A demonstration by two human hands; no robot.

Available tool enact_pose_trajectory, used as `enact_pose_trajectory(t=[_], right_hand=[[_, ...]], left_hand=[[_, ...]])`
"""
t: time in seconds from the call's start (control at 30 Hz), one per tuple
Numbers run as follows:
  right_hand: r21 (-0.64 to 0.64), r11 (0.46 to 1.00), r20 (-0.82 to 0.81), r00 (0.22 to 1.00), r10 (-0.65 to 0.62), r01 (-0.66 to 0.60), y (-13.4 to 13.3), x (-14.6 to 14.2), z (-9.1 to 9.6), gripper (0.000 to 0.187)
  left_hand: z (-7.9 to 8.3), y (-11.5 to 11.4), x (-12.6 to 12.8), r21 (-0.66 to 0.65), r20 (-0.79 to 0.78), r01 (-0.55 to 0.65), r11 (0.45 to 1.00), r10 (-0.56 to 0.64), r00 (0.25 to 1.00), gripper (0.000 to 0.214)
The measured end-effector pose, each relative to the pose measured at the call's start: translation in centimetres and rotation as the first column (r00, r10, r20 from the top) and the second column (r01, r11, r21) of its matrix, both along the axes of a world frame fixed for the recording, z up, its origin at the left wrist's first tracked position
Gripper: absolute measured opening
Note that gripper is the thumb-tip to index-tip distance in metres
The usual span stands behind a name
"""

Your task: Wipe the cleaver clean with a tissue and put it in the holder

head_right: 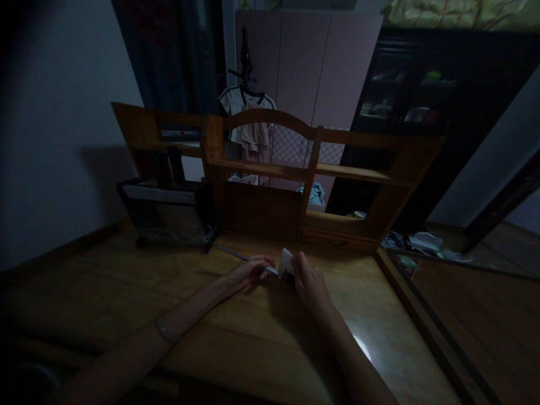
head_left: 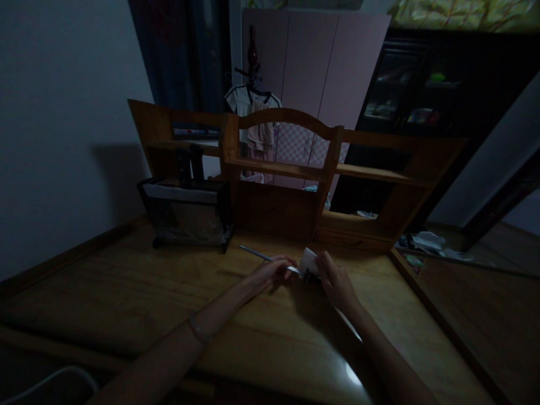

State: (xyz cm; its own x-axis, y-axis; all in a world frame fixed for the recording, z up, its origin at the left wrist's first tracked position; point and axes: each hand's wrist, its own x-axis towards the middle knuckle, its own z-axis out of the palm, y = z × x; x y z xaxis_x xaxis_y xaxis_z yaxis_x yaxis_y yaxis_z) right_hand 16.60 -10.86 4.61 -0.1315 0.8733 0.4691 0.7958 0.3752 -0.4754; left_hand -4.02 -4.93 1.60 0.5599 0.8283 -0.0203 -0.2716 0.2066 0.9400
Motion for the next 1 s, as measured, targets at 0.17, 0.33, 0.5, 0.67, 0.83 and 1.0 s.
enact_pose_trajectory(t=[0.17, 0.33, 0.5, 0.67, 0.83, 1.0], right_hand=[[0.023, 1.000, -0.023, 1.000, 0.007, -0.007, 0.1, 0.3, -0.3, 0.029], [0.007, 1.000, -0.128, 0.992, 0.000, 0.001, 0.1, 0.3, 0.0, 0.025], [0.014, 1.000, -0.307, 0.952, -0.002, 0.007, 0.0, 0.1, 0.9, 0.024], [-0.016, 0.998, -0.608, 0.792, -0.054, 0.055, 0.8, 1.0, 0.9, 0.026], [-0.115, 0.984, -0.775, 0.607, -0.174, 0.135, 2.1, 3.2, -0.4, 0.030], [-0.157, 0.971, -0.816, 0.529, -0.230, 0.181, 2.7, 4.2, -1.2, 0.031]], left_hand=[[-0.1, 0.1, 0.0, 0.009, -0.018, -0.003, 1.000, 0.003, 1.000, 0.020], [-0.2, 0.3, 0.2, 0.011, 0.000, 0.018, 1.000, -0.018, 1.000, 0.017], [0.1, -0.1, 0.0, 0.029, 0.026, 0.021, 0.999, -0.022, 0.999, 0.017], [0.2, 0.0, 0.3, -0.027, 0.015, 0.014, 1.000, -0.014, 1.000, 0.018], [-0.2, 0.3, 0.3, -0.030, 0.033, -0.002, 1.000, 0.003, 0.999, 0.018], [-0.6, 0.3, 0.1, -0.024, 0.056, 0.002, 1.000, 0.000, 0.998, 0.017]])
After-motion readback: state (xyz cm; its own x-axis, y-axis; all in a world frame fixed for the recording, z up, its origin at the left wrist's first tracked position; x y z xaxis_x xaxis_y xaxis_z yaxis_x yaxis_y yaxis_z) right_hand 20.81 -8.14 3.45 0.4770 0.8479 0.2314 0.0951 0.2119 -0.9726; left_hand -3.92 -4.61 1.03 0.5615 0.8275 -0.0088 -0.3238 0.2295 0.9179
